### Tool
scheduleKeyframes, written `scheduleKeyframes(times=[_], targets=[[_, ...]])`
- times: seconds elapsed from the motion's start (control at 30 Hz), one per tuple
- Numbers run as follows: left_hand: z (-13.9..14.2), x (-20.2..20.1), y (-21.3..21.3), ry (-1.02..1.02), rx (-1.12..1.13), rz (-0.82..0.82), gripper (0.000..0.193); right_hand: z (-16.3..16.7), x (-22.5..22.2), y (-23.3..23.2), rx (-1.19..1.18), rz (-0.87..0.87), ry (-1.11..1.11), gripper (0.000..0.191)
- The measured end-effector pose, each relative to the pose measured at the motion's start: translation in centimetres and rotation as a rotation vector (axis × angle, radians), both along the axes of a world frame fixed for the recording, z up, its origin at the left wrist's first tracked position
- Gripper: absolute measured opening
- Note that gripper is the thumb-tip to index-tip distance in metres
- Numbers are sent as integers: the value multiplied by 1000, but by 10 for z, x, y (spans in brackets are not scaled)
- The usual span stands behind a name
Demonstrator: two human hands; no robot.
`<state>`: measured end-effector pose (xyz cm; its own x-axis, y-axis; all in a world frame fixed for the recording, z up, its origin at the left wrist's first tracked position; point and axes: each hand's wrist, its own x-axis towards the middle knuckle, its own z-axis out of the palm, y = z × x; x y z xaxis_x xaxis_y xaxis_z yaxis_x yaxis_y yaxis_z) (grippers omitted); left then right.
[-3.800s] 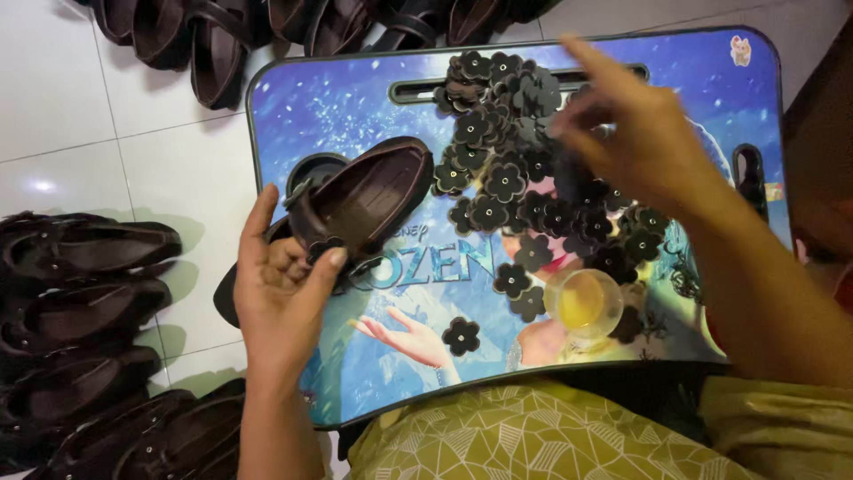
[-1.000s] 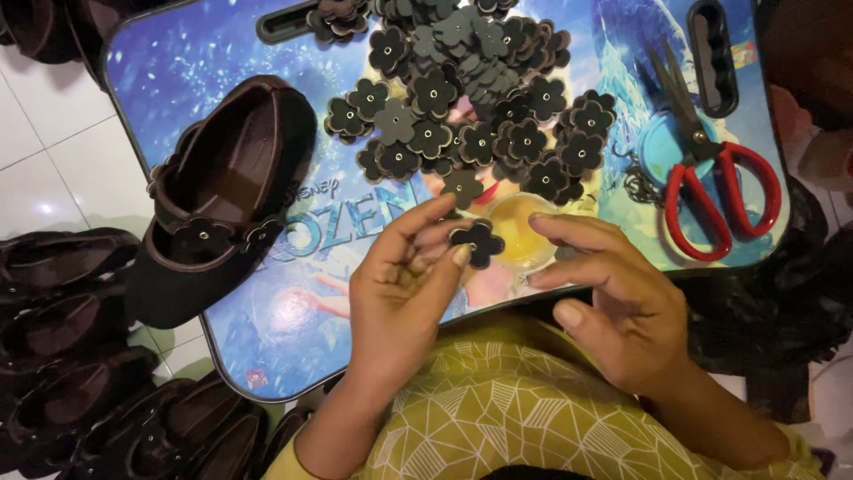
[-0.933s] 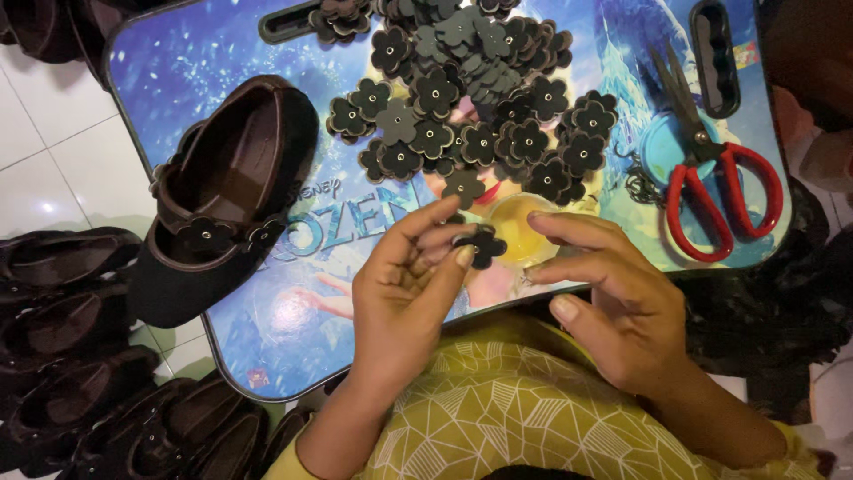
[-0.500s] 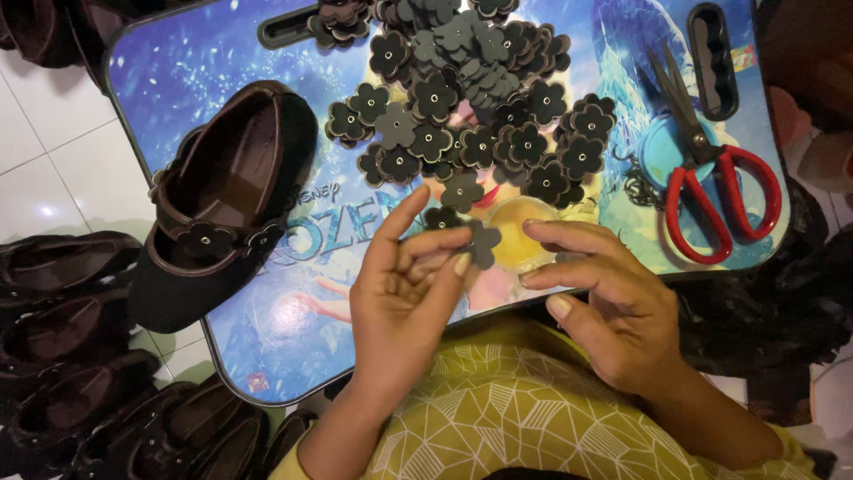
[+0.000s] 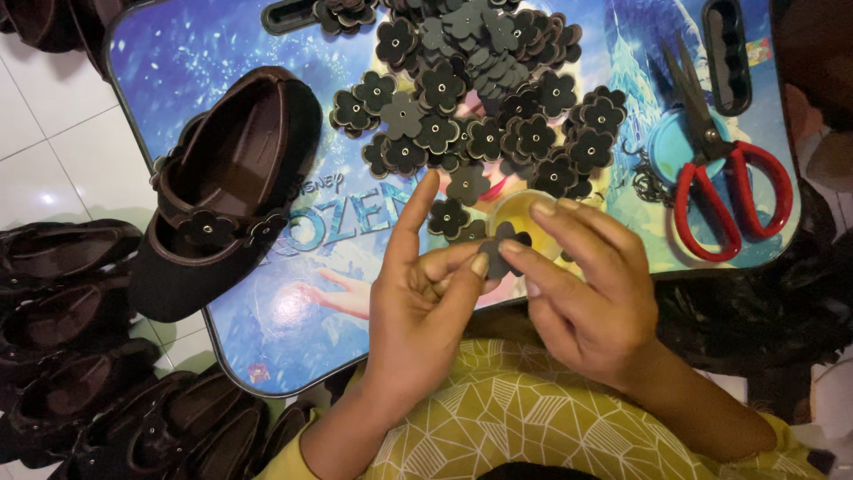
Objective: The person sits on the floor with a patterned lap tray, dips flower-shaped fabric appliques into a small container of glue, and presses them onto the straps of black mary-jane shoes. Finished shoes are placed with piles of completed shoes on the floor, and more appliques are picked from a pile on the tray.
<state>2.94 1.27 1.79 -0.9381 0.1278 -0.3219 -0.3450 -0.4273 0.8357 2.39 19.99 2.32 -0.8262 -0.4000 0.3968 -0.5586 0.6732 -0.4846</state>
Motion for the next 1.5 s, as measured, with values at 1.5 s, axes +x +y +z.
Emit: scheduleKeyframes(times=[1.5], targets=[[-17, 4, -13, 44, -159, 79, 62, -4, -12, 17, 42, 24, -194, 43]])
